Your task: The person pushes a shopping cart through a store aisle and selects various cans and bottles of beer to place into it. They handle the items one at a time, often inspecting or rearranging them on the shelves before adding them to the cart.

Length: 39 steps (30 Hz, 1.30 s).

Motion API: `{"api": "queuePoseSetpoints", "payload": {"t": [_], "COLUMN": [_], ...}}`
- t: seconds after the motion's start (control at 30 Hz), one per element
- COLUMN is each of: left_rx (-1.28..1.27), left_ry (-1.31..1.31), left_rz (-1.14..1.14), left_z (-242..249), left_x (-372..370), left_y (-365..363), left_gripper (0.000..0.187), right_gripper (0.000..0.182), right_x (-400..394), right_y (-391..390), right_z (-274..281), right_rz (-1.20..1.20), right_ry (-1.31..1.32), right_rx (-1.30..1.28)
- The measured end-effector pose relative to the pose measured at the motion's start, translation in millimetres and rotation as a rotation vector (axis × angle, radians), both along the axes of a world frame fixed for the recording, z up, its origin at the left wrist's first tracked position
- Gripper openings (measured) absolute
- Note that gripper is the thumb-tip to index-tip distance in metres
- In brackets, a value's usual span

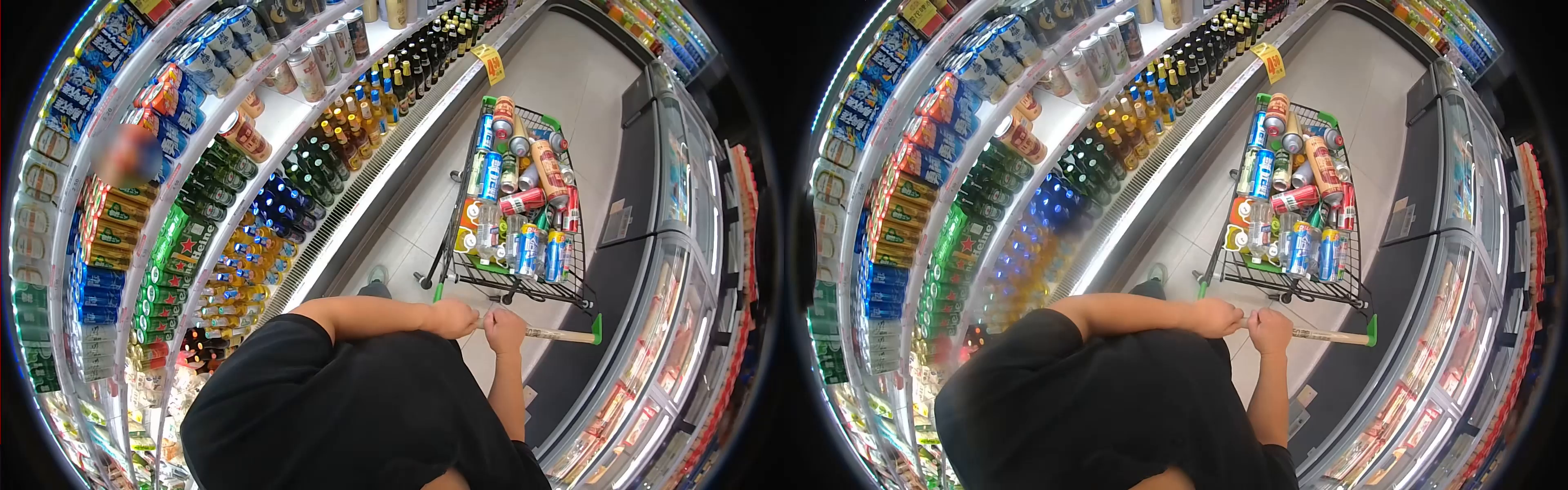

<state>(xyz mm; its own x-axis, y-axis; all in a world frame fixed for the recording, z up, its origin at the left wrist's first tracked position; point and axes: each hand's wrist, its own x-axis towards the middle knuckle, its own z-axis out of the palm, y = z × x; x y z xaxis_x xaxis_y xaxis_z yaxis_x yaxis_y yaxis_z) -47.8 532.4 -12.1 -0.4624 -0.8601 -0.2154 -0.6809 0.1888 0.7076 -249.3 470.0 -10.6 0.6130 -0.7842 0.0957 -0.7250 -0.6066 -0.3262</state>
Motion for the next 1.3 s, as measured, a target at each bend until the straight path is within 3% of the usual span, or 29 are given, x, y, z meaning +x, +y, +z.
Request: {"api": "queuePoseSetpoints", "payload": {"t": [0.2, 0.4, 0.5, 0.63, 0.8, 1.1, 1.3], "left_rx": [-0.094, -0.318, -0.474, -0.532, -0.333, -0.293, -0.274], "left_ry": [-0.036, -0.039, 0.178, 0.353, 0.286, 0.219, 0.179], "left_rz": [-0.257, -0.528, -0.563, -0.469, -0.464, -0.294, -0.156], "left_z": [-10.5, -38.2, -52.1, -41.2, -31.8, -13.4, -6.6], "left_x": [15.0, 34.0, 68.7, 120.8, 193.2, 286.5, 327.2], "left_y": [-6.3, -27.6, -42.0, -53.9, -69.5, -92.2, -110.2], "left_gripper": [0.037, 0.037, 0.038, 0.036, 0.025, 0.017, 0.021], "right_gripper": [0.031, 0.030, 0.028, 0.027, 0.028, 0.029, 0.022], "right_x": [-2.7, 48.7, 70.9, 68.1, 87.0, 107.2, 189.4], "right_y": [6.9, 45.4, 57.6, 63.5, 61.6, 58.3, 6.6], "right_z": [-1.2, -16.4, -23.1, -27.1, -11.8, -13.3, -13.6], "right_rz": [-0.234, -0.247, -0.312, -0.390, -0.476, -0.782, -0.609], "right_ry": [0.074, -0.036, -0.078, -0.115, -0.052, 0.063, -0.222], "right_rx": [-0.068, -0.223, -0.262, -0.224, -0.151, -0.057, -0.236]}}
